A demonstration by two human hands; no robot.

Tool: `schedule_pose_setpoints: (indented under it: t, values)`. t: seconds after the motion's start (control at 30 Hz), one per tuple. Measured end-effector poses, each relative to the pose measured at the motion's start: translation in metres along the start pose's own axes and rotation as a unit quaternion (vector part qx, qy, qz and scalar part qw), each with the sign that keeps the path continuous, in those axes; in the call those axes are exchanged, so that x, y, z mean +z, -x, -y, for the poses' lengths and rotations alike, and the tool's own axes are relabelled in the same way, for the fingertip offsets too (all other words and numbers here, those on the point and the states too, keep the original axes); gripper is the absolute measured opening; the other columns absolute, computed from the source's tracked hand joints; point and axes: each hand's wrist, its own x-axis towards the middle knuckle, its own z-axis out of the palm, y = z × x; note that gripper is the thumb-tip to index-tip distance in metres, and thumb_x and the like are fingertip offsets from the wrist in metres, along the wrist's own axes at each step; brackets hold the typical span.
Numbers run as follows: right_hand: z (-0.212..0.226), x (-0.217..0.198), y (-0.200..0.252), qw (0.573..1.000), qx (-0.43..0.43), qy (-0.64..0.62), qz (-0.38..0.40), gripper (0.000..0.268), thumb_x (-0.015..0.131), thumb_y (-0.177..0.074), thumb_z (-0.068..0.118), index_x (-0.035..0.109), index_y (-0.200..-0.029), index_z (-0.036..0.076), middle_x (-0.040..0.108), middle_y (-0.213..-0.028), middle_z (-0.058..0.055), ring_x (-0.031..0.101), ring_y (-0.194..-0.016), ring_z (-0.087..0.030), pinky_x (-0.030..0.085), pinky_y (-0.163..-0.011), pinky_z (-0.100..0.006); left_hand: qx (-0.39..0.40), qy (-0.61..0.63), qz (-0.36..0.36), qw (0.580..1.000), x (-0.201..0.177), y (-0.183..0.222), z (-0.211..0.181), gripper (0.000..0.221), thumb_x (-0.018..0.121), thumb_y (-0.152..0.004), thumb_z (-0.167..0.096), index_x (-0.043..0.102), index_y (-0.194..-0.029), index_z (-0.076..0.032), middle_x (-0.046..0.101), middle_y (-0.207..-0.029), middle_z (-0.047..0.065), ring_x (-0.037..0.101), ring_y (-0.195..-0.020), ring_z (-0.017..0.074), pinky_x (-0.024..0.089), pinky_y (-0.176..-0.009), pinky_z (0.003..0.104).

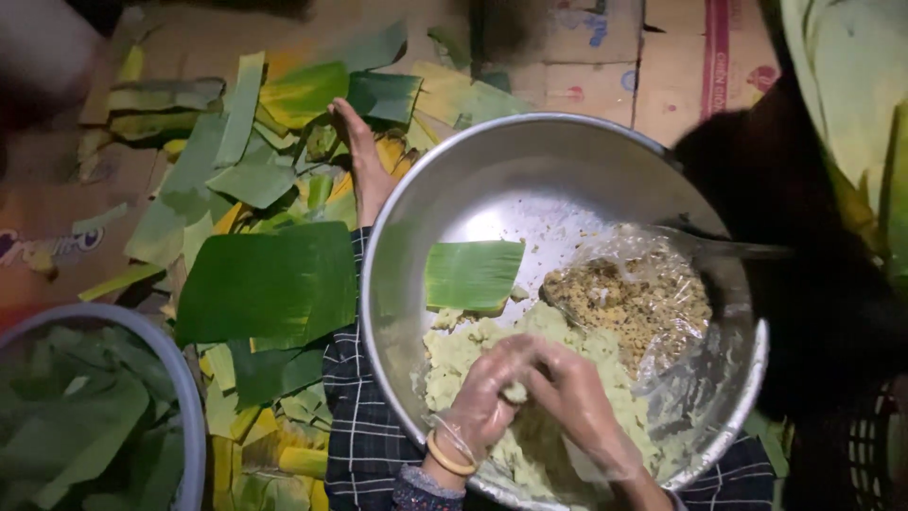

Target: Preparing food portions by shaping paste and placing them on banana leaves, including trimming leaves with scissors.

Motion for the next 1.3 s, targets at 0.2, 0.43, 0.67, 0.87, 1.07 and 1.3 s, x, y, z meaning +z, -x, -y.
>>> schedule_pose_setpoints:
  t: [0.2, 0.43, 0.67, 0.87, 1.07, 1.3]
  values:
    - [-0.003, -0.07, 0.057, 0.985, 0.167, -0.044, -0.018, 0.037, 0.062, -0.086, 0.037, 0.083, -0.109, 0.018, 0.068, -0.134, -0.006, 0.06, -0.125, -0.025, 0.053, -0.105, -0.047, -0.057, -0.155, -0.155, 0.974, 0.026, 0.017, -0.018, 0.044, 0.068, -0.087, -0.014, 0.067, -0.131, -0.013, 0.065, -0.111, 0.005, 0.057, -0.054, 0.0108, 0.046, -0.039, 0.02]
    - [-0.007, -0.067, 0.049, 0.981, 0.153, 0.093, 0.073, 0.025, 0.069, -0.094, 0.018, 0.081, -0.072, 0.014, 0.087, -0.073, 0.0, 0.086, -0.056, -0.007, 0.074, -0.048, -0.015, 0.02, -0.093, -0.21, 0.973, 0.006, -0.003, 0.002, 0.028, 0.064, -0.098, -0.029, 0.067, -0.117, -0.008, 0.052, -0.063, 0.005, 0.046, -0.044, 0.0148, 0.043, -0.041, 0.025]
    - [0.011, -0.092, -0.072, 0.921, 0.39, -0.004, -0.024, 0.038, 0.039, -0.106, 0.032, 0.061, -0.125, 0.007, 0.059, -0.083, -0.007, 0.038, -0.05, -0.013, 0.028, -0.041, -0.025, -0.049, -0.073, -0.148, 0.985, 0.016, -0.006, -0.006, 0.068, 0.073, -0.08, -0.036, 0.053, -0.142, -0.015, 0.057, -0.086, 0.008, 0.051, -0.063, 0.0172, 0.047, -0.052, 0.027]
    - [-0.123, -0.063, -0.156, 0.834, 0.432, 0.325, 0.114, 0.033, 0.042, -0.105, -0.004, 0.067, -0.126, 0.001, 0.07, -0.118, -0.015, 0.073, -0.097, -0.023, 0.066, -0.089, -0.03, -0.094, -0.113, -0.183, 0.972, 0.023, -0.002, -0.01, 0.056, 0.078, -0.08, -0.002, 0.063, -0.132, -0.016, 0.069, -0.102, 0.016, 0.051, -0.05, 0.0161, 0.04, -0.041, 0.026]
    - [-0.076, -0.071, -0.137, 0.904, 0.392, 0.166, -0.045, 0.036, 0.04, -0.111, 0.017, 0.075, -0.119, 0.008, 0.073, -0.111, -0.017, 0.073, -0.088, -0.028, 0.062, -0.085, -0.037, -0.032, -0.038, -0.222, 0.974, 0.002, -0.017, 0.004, 0.019, 0.063, -0.102, -0.013, 0.073, -0.116, -0.004, 0.059, -0.066, 0.011, 0.048, -0.042, 0.0181, 0.041, -0.032, 0.029]
    - [-0.055, -0.08, -0.118, 0.942, 0.277, 0.184, 0.052, 0.031, 0.054, -0.096, -0.012, 0.066, -0.122, -0.001, 0.044, -0.129, -0.019, 0.073, -0.073, -0.027, 0.068, -0.053, -0.027, -0.043, 0.05, -0.212, 0.975, 0.001, -0.019, 0.0, 0.032, 0.063, -0.097, -0.018, 0.065, -0.128, -0.009, 0.061, -0.088, 0.015, 0.058, -0.076, 0.0265, 0.052, -0.071, 0.041]
